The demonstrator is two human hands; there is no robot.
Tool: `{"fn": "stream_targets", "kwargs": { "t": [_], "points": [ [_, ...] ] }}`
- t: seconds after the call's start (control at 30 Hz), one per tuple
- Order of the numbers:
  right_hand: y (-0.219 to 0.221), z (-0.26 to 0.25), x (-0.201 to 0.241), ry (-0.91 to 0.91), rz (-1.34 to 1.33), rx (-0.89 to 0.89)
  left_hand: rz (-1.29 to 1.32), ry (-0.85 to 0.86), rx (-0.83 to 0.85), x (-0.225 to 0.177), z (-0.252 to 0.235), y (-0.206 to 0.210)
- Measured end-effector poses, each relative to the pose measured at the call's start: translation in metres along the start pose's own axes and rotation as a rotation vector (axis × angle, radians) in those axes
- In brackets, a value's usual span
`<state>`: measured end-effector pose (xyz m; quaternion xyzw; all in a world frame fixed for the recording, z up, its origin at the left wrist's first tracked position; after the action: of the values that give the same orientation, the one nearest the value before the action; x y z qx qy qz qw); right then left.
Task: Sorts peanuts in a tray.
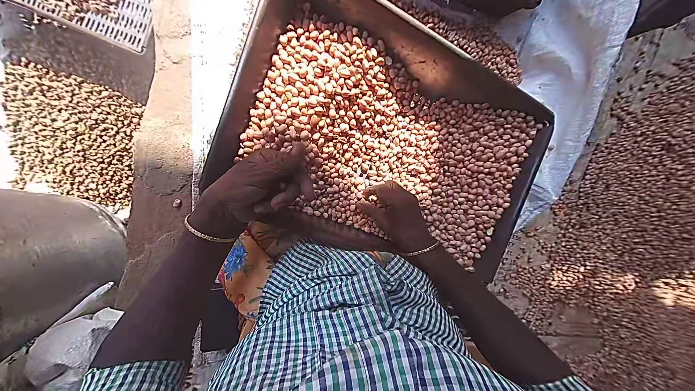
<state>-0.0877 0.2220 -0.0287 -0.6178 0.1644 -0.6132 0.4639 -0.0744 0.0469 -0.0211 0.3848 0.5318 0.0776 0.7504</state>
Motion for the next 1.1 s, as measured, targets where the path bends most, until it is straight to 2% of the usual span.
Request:
{"fn": "stream_targets", "kwargs": {
  "t": [0.13,0.17,0.23,0.37,0.43,0.47,0.5,0.57,0.6,0.63,0.7,0.83,0.93,0.97,1.0,1.1],
  "points": [
    [-0.022,-0.01,-0.019,0.132,-0.468,-0.013,0.136,0.118,0.001,-0.009,0.003,-0.008],
    [-0.026,-0.011,-0.022,0.156,-0.512,-0.021,0.146,0.143,-0.003,-0.012,0.003,-0.01],
    [-0.029,-0.006,-0.019,0.133,-0.379,-0.024,0.152,0.168,0.003,-0.013,0.001,-0.01],
    [-0.013,0.006,0.014,-0.09,0.03,0.055,0.159,0.175,-0.06,-0.015,0.003,-0.013],
    [-0.003,0.001,0.008,-0.08,0.03,0.037,0.207,0.179,-0.062,-0.016,0.004,-0.014],
    [-0.007,-0.003,0.001,-0.043,-0.072,0.002,0.227,0.191,-0.053,-0.017,0.003,-0.013],
    [-0.012,-0.008,-0.01,0.032,-0.288,-0.014,0.246,0.212,-0.046,-0.019,0.004,-0.014],
    [-0.018,-0.019,-0.026,0.181,-0.853,-0.014,0.269,0.263,-0.053,-0.023,0.005,-0.017],
    [-0.018,-0.022,-0.027,0.206,-0.979,0.031,0.281,0.28,-0.058,-0.023,0.006,-0.018],
    [-0.018,-0.024,-0.025,0.2,-0.991,0.083,0.293,0.287,-0.059,-0.023,0.005,-0.018],
    [-0.015,-0.027,-0.012,0.16,-0.72,0.25,0.288,0.289,-0.085,-0.024,0.004,-0.018],
    [-0.001,-0.027,0.01,0.147,0.088,0.656,0.268,0.338,-0.172,-0.025,0.006,-0.021],
    [0.005,-0.041,0.015,0.182,0.461,0.899,0.261,0.382,-0.215,-0.027,0.006,-0.024],
    [0.003,-0.055,0.029,0.137,0.484,0.879,0.275,0.384,-0.207,-0.027,0.005,-0.024],
    [-0.004,-0.074,0.056,0.025,0.422,0.761,0.292,0.379,-0.197,-0.028,0.005,-0.024],
    [-0.054,-0.127,0.179,-0.416,0.025,0.3,0.335,0.345,-0.196,-0.026,0.006,-0.026]
  ]
}}
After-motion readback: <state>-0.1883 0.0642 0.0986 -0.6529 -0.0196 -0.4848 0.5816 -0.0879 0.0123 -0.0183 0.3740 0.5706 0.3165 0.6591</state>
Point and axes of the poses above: each hand's wrist, its own z-axis away from the middle knuckle, its own y-axis out of the palm, x = y × z, the point moved 10 cm from there along -z, towards the middle knuckle, and after that the axes turned 7 degrees about y, right-handed, at the moved point
